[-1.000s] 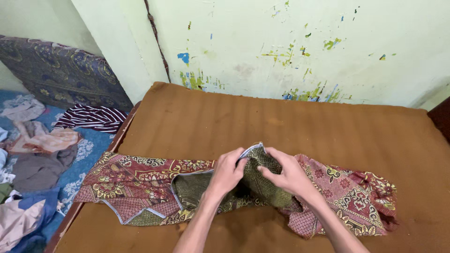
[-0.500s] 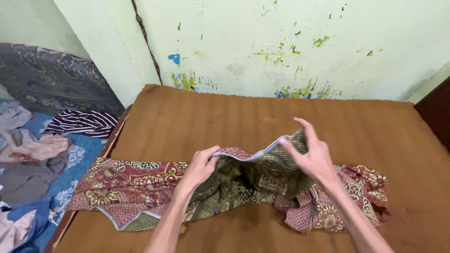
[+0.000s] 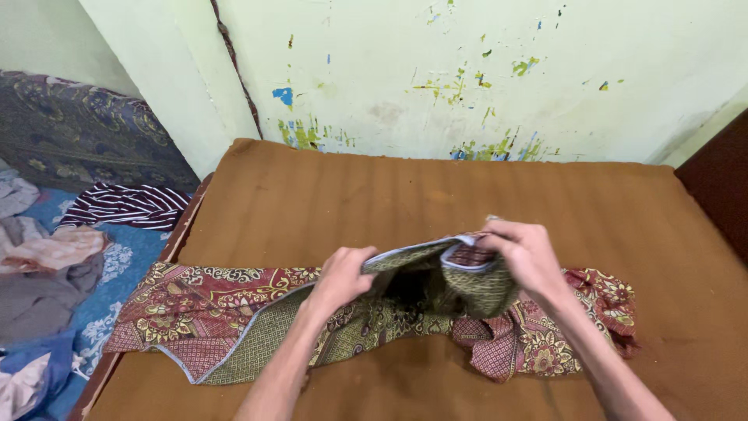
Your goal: The person spreads a patterned bedsheet over a mattress by hand, aligning the edges and smoothing it across the surface.
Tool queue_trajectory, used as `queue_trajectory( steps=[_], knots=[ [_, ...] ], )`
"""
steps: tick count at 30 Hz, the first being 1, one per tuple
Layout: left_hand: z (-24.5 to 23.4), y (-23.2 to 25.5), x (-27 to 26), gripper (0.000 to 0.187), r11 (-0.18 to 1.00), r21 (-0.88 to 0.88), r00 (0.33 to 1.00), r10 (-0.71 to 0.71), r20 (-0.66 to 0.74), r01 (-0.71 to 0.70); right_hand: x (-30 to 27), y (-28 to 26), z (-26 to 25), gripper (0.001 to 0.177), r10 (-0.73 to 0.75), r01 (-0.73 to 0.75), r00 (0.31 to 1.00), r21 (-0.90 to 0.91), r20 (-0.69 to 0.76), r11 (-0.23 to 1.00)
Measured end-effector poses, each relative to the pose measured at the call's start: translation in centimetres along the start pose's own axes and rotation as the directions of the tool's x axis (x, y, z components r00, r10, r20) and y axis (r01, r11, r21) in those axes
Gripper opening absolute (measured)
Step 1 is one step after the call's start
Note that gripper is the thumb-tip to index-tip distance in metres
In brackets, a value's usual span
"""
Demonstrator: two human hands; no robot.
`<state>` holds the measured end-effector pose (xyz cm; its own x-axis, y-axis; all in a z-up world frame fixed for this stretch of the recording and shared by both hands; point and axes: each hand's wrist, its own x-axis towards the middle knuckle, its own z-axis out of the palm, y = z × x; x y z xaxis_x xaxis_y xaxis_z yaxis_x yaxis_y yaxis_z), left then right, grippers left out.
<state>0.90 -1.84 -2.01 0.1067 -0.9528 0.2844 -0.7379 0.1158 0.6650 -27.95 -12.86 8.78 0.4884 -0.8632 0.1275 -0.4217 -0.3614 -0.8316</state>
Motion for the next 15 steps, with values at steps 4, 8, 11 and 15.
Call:
queue_trajectory(
  steps=[4, 8, 11, 15],
  knots=[
    [1.0, -4.2, -1.7, 0.015, 0.999, 0.003, 0.943, -0.045, -0.329, 0.049, -0.5, 2.3, -5.7, 0.02, -0.004, 0.003, 0.992, -0.007, -0.125, 1.0],
    [0.2, -1.7, -0.2, 0.018, 0.971, -0.218, 0.942, -0.159, -0.296, 0.095, -2.1, 1.0, -6.4, 0.053, 0.013, -0.071, 0.982, -0.309, -0.188, 0.949],
    [0.4, 3.7, 2.0, 0.018, 0.965, -0.254, 0.973, 0.004, -0.233, -0.064, -2.1, -0.3, -1.9, 0.092, 0.03, -0.065, 0.996, -0.457, -0.084, 0.887],
    [0.0, 9.3, 3.3, 0.015, 0.955, -0.164, 0.968, 0.235, -0.093, -0.248, -1.5, -1.4, 4.2, 0.04, -0.16, 0.193, 0.981, -0.459, 0.111, 0.867]
  ],
)
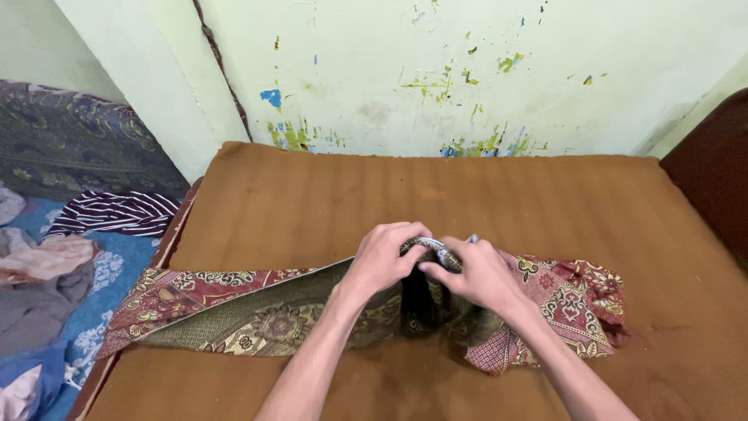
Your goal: The person spreads a patterned bedsheet over a mattress by hand, aligning the edges and smoothing it across the surface.
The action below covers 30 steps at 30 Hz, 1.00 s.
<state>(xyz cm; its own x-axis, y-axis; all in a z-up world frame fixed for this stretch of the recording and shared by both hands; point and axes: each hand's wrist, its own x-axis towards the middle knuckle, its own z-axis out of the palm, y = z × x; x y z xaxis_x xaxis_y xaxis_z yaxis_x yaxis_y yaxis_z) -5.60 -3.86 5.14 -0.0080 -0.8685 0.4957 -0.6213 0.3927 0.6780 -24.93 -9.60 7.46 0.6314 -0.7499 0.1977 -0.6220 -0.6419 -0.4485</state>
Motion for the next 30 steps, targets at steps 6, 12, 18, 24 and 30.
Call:
queue_trajectory(
  steps=[6, 12, 18, 24, 30],
  knots=[
    [-1.4, -1.8, -2.0, 0.041, 0.992, 0.046, 0.97, -0.126, 0.21, 0.119, 0.5, 1.6, -1.9, 0.016, 0.113, -0.118, 0.993, 0.221, 0.039, 0.968],
    [-2.2, -11.4, -9.2, 0.04, 0.873, 0.315, 0.928, -0.352, -0.123, 0.373, -0.6, 7.9, -8.2, 0.016, 0.237, -0.144, 0.959, 0.457, -0.154, 0.878],
    [-4.1, -12.1, -9.1, 0.039, 0.865, 0.315, 0.89, -0.269, -0.369, 0.392, -1.5, 9.9, -8.1, 0.036, 0.397, -0.399, 0.905, 0.022, -0.156, 0.917],
    [-1.6, -2.8, -0.6, 0.026, 0.96, 0.27, 0.984, -0.03, -0.178, 0.078, 1.0, 3.1, 0.4, 0.104, 0.171, -0.171, 0.98, -0.008, 0.101, 0.985],
    [-1.2, -1.0, 0.8, 0.025, 0.971, 0.238, 0.996, 0.038, -0.075, -0.019, 2.8, 2.7, -2.0, 0.018, 0.073, -0.07, 0.997, 0.135, -0.013, 0.988]
  ],
)
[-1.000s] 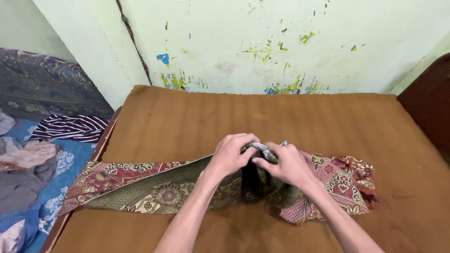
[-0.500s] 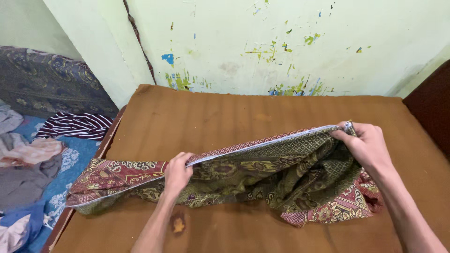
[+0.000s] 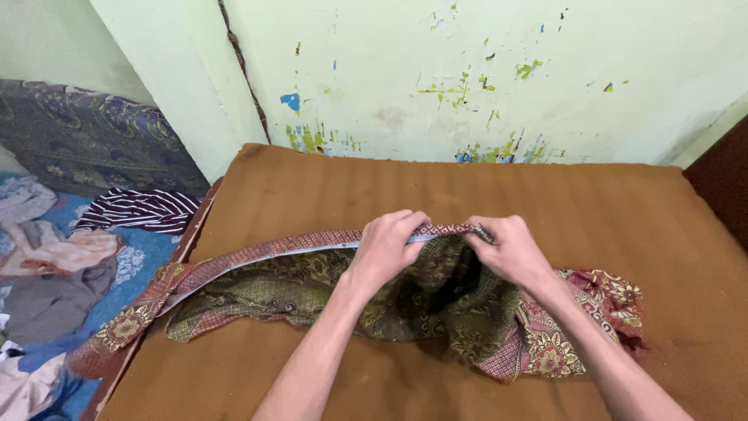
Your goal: The person spreads a patterned bedsheet over a mattress by hand, aligning the edges and smoothing it across the surface.
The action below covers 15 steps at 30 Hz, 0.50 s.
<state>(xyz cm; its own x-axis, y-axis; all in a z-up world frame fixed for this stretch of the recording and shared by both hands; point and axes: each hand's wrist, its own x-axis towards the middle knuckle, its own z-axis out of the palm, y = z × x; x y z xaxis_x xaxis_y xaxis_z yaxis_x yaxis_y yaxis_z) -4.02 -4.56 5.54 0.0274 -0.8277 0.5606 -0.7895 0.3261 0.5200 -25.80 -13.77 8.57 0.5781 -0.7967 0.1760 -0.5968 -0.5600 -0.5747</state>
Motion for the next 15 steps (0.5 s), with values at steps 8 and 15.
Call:
queue_trajectory(
  steps=[8, 15],
  knots=[
    [1.9, -9.8, -7.7, 0.052, 0.88, 0.259, 0.91, -0.414, 0.004, 0.399, -2.8, 4.2, -8.6, 0.016, 0.091, -0.092, 0.971, 0.006, -0.219, 0.996],
    [-4.1, -15.0, -13.4, 0.053, 0.782, 0.258, 0.82, -0.509, -0.261, 0.567, -4.6, 12.9, -12.3, 0.02, 0.365, -0.346, 0.813, 0.128, -0.454, 0.929]
  ],
)
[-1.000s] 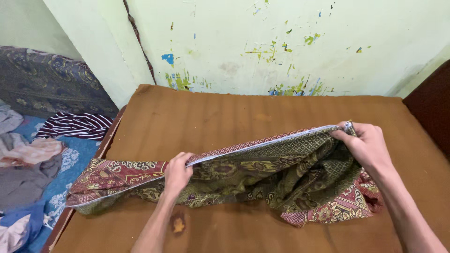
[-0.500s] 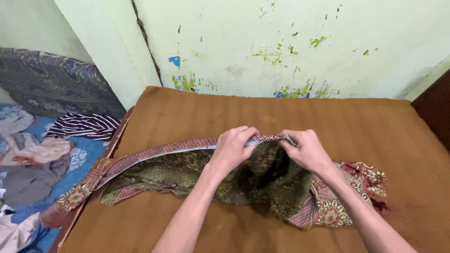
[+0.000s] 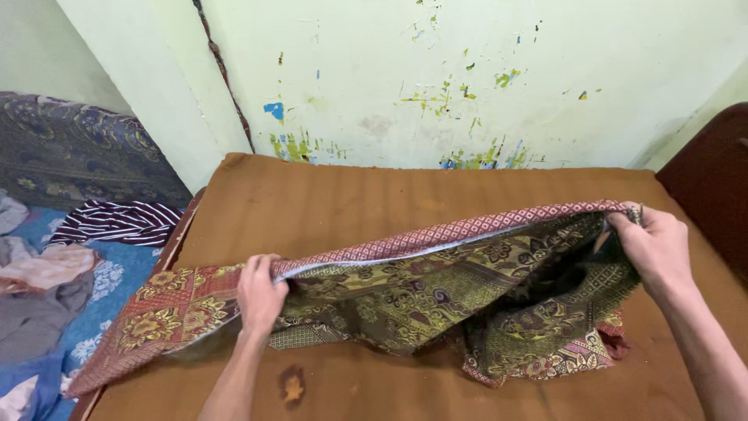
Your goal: The person spreads a patterned bedsheet over a mattress by hand, aligning the edges and smoothing it across the surface.
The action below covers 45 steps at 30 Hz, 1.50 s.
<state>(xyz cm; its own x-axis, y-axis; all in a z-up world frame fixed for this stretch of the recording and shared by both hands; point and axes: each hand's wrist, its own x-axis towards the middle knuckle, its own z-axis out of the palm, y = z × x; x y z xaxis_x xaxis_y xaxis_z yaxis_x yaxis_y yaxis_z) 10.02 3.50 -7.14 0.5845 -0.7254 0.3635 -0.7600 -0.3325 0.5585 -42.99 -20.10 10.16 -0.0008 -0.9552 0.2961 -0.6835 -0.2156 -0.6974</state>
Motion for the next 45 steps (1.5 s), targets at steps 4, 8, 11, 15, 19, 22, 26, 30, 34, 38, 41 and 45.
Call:
queue_trajectory(
  steps=[4, 8, 11, 15, 19, 22, 26, 30, 34, 38, 41, 45],
  knots=[
    [-0.8, -1.0, 0.9, 0.051, 0.999, -0.047, 0.995, 0.017, -0.103, -0.022, 0.9, 3.2, -0.3, 0.021, -0.054, 0.049, 0.997, -0.076, -0.062, 0.996],
    [-0.9, 2.2, 1.3, 0.046, 0.962, -0.213, 0.985, 0.17, -0.037, -0.174, 2.0, 4.4, -0.1, 0.021, -0.102, -0.041, 0.966, -0.533, -0.237, 0.845],
    [0.0, 6.7, 0.5, 0.038, 0.959, -0.193, 0.971, 0.227, 0.075, -0.209, -0.2, 4.5, 2.8, 0.037, -0.176, 0.016, 0.964, -0.621, -0.197, 0.784],
    [2.1, 15.0, -1.7, 0.029, 0.907, -0.277, 0.932, 0.351, 0.089, -0.316, -8.7, -1.7, 14.3, 0.139, -0.191, 0.381, 0.892, -0.451, 0.41, 0.807],
    [1.4, 18.4, -3.8, 0.025, 0.856, -0.35, 0.883, 0.448, 0.138, -0.38, -14.0, -5.4, 18.7, 0.06, -0.486, 0.547, 0.8, -0.093, 0.352, 0.832],
    [1.5, 14.9, -4.4, 0.038, 0.857, -0.326, 0.858, 0.475, 0.196, -0.399, -11.6, -5.6, 16.9, 0.03, -0.159, 0.171, 0.886, 0.013, 0.435, 0.985],
    [4.2, 8.6, -5.6, 0.057, 0.966, -0.014, 0.947, 0.254, 0.195, -0.257, -10.4, -6.6, 12.8, 0.021, -0.281, 0.304, 0.854, 0.019, 0.437, 0.953],
    [4.0, 3.3, -5.1, 0.052, 0.993, 0.06, 0.984, -0.109, 0.143, 0.102, -6.9, -7.0, 11.1, 0.021, -0.324, 0.361, 0.88, -0.047, 0.347, 0.931],
    [1.2, -2.0, -1.8, 0.053, 0.963, 0.051, 0.964, -0.265, -0.002, 0.265, -2.5, -4.2, 9.3, 0.027, -0.395, 0.437, 0.882, -0.133, 0.257, 0.89],
    [-2.5, -5.7, 0.2, 0.045, 0.998, -0.05, 0.981, -0.057, -0.186, 0.048, 0.8, -2.1, 7.9, 0.054, -0.534, 0.601, 0.796, -0.277, 0.284, 0.749],
    [-4.7, -6.0, 2.3, 0.049, 0.969, -0.216, 0.971, -0.07, 0.229, 0.12, 1.2, -1.1, 8.4, 0.089, -0.39, 0.629, 0.776, -0.558, 0.497, 0.541],
    [-7.9, -3.4, 1.2, 0.067, 0.953, 0.223, 0.907, 0.1, 0.409, -0.205, 5.8, 1.8, 8.0, 0.047, -0.256, 0.47, 0.846, -0.429, 0.468, 0.771]
  ],
)
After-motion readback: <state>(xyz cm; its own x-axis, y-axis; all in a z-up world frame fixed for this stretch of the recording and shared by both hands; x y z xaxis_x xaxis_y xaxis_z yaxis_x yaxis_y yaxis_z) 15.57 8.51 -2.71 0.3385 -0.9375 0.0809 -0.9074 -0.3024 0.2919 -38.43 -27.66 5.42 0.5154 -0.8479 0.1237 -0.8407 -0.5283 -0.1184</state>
